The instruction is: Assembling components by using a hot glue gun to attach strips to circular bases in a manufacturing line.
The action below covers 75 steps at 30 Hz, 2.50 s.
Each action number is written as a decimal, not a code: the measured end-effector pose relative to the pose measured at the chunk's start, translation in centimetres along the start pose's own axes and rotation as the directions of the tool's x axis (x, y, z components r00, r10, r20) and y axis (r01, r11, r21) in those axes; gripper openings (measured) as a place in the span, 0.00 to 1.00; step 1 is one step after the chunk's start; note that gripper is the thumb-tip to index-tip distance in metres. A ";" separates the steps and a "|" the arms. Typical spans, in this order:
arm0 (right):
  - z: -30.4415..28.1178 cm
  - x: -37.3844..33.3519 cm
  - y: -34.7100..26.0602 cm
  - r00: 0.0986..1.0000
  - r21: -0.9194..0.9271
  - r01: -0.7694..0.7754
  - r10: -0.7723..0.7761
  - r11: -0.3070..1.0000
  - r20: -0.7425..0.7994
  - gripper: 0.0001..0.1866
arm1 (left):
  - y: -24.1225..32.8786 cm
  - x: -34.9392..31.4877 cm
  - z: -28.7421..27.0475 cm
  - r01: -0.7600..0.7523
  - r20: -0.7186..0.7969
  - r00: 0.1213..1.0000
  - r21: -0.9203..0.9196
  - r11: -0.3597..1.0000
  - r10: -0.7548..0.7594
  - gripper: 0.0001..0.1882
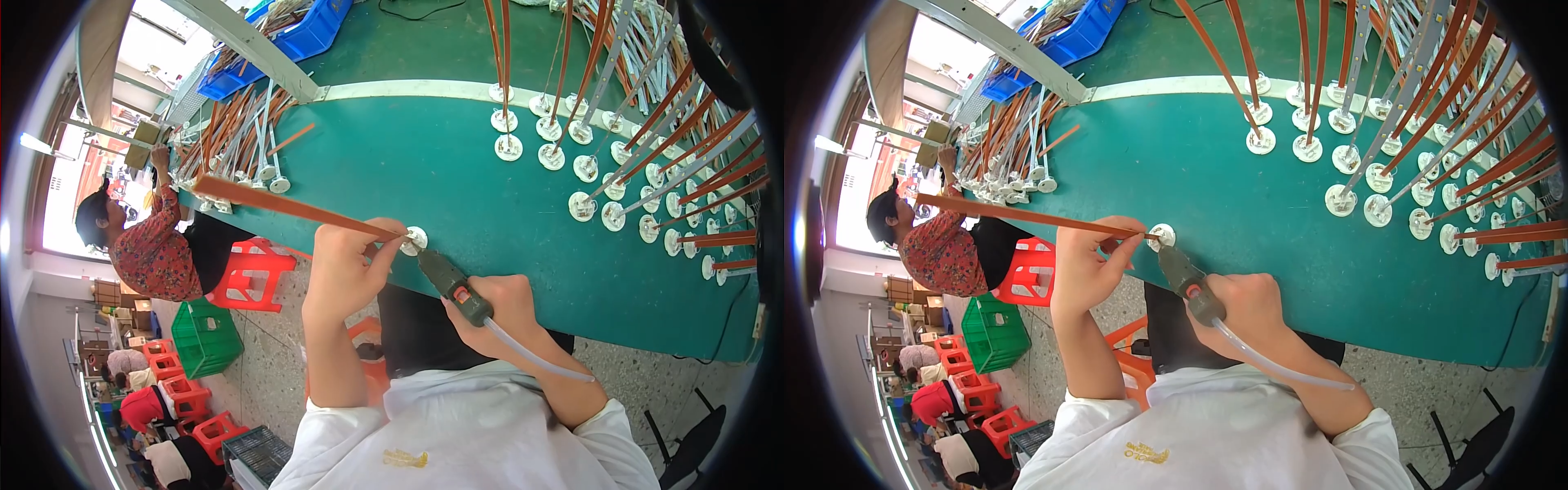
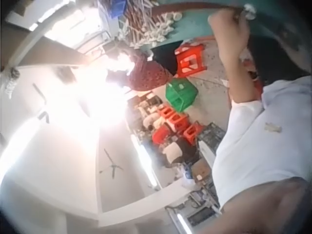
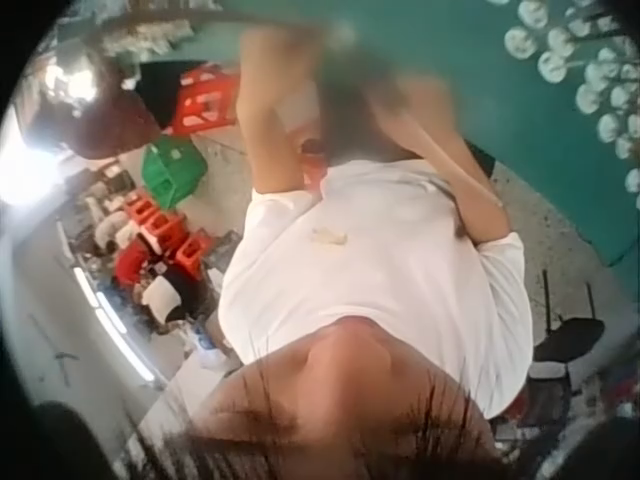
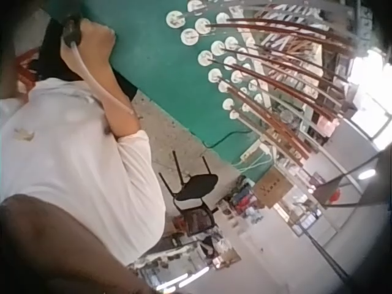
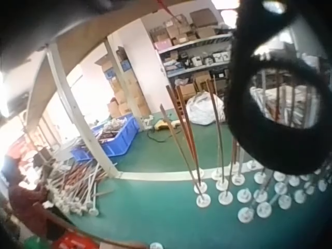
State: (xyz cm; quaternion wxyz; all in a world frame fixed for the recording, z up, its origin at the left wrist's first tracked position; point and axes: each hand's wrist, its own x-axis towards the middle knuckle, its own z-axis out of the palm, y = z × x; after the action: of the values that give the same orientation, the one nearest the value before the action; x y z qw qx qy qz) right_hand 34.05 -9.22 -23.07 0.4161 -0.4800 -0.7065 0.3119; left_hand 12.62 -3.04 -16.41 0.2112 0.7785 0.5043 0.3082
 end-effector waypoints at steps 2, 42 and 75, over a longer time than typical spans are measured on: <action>0.1 -0.1 0.1 1.000 -0.007 -0.014 0.014 1.000 0.003 0.14 | 0.0 -0.2 0.0 0.010 0.014 1.000 0.016 1.000 -0.011 0.05; -1.3 0.2 0.0 0.988 0.110 -0.140 0.133 0.984 0.072 0.09 | 0.1 0.0 1.3 -0.011 0.010 1.000 -0.146 0.989 0.013 0.10; -1.3 -0.4 0.5 0.996 0.107 -0.060 0.052 0.992 0.073 0.09 | 0.8 1.7 1.5 -0.047 -0.075 0.996 0.052 0.998 0.051 0.05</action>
State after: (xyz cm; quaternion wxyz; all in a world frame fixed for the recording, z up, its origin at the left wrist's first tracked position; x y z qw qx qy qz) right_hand 35.48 -9.37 -23.05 0.4079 -0.4651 -0.6888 0.3781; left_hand 14.67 -1.85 -16.51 0.1647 0.7833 0.5004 0.3299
